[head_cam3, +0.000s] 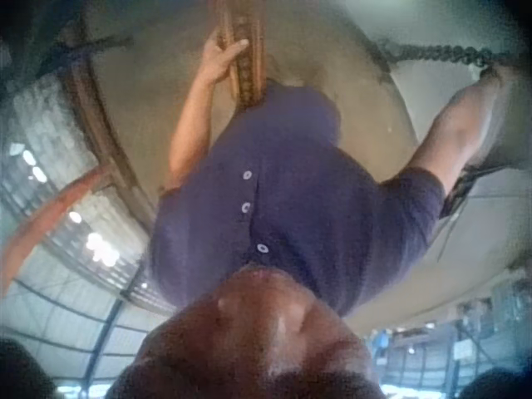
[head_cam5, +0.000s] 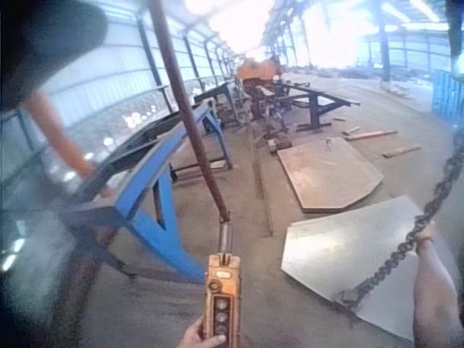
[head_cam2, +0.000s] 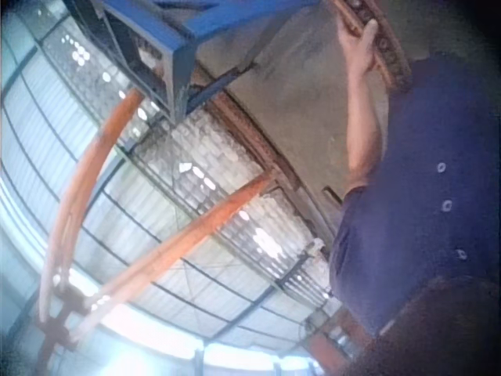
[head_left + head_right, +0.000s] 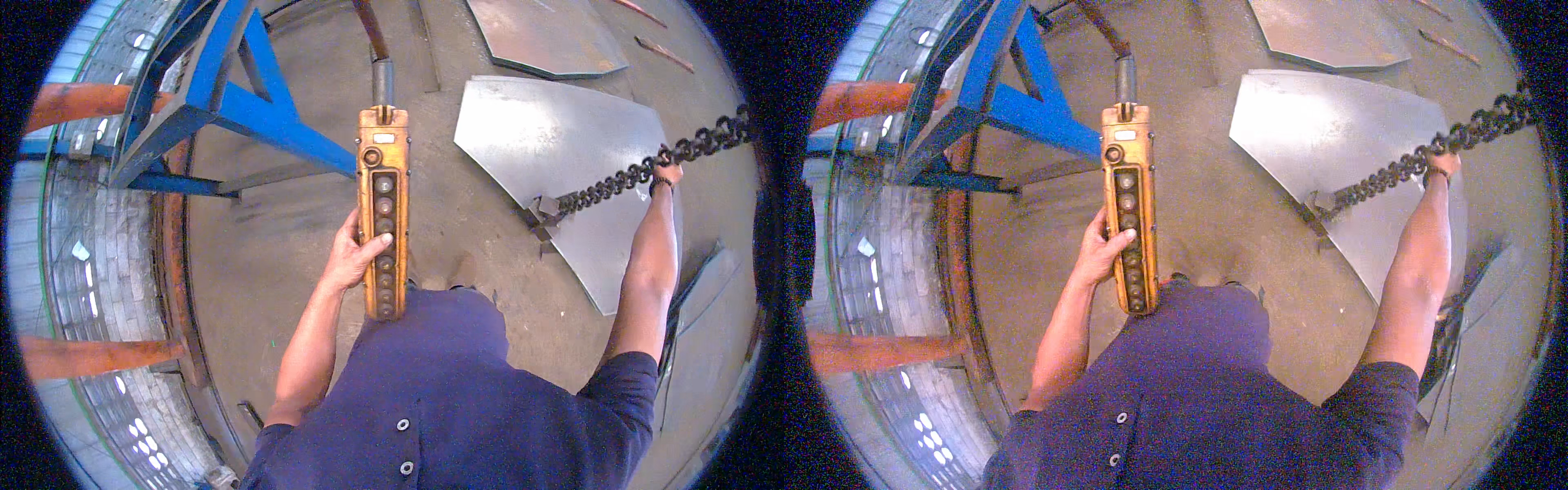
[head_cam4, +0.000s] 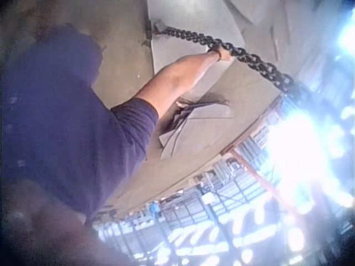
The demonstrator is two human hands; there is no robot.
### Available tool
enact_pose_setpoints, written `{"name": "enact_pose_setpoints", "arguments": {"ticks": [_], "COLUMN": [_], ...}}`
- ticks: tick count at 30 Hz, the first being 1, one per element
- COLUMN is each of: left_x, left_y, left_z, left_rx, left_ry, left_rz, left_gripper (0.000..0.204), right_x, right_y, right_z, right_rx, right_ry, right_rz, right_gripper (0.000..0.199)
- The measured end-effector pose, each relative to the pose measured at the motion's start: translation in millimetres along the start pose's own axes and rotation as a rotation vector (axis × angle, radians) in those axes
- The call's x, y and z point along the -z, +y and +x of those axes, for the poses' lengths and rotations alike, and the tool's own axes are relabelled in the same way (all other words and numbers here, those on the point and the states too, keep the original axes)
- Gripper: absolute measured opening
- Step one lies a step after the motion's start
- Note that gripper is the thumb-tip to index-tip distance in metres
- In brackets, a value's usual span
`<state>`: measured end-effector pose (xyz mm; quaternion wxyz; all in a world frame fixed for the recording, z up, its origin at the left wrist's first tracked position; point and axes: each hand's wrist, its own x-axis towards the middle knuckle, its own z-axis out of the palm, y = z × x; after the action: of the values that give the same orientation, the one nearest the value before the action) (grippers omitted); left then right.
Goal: The person operates an overhead crane using a handheld pendant controller to lift and move a large metal sheet within a workshop. They position the sheet over a stack of similar sheets and lower it into place.
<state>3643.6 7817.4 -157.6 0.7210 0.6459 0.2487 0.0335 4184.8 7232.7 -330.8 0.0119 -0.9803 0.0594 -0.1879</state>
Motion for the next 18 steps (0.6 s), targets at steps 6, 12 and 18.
{"name": "enact_pose_setpoints", "arguments": {"ticks": [6,12,18], "left_x": [-6,-12,-9], "left_y": [-7,-6,3], "left_z": [-10,-4,-1], "left_rx": [0.049,0.073,0.037], "left_ry": [0.112,0.118,0.102], "left_rz": [-0.005,-0.013,0.048], "left_gripper": [0.054,0.042,0.042], "right_x": [-7,21,92], "right_y": [-37,-37,-81], "right_z": [-15,-10,-55], "right_rx": [-0.011,-0.295,-0.212], "right_ry": [-0.093,-0.084,0.039], "right_rz": [-0.022,0.156,0.461], "right_gripper": [0.034,0.049,0.032]}}
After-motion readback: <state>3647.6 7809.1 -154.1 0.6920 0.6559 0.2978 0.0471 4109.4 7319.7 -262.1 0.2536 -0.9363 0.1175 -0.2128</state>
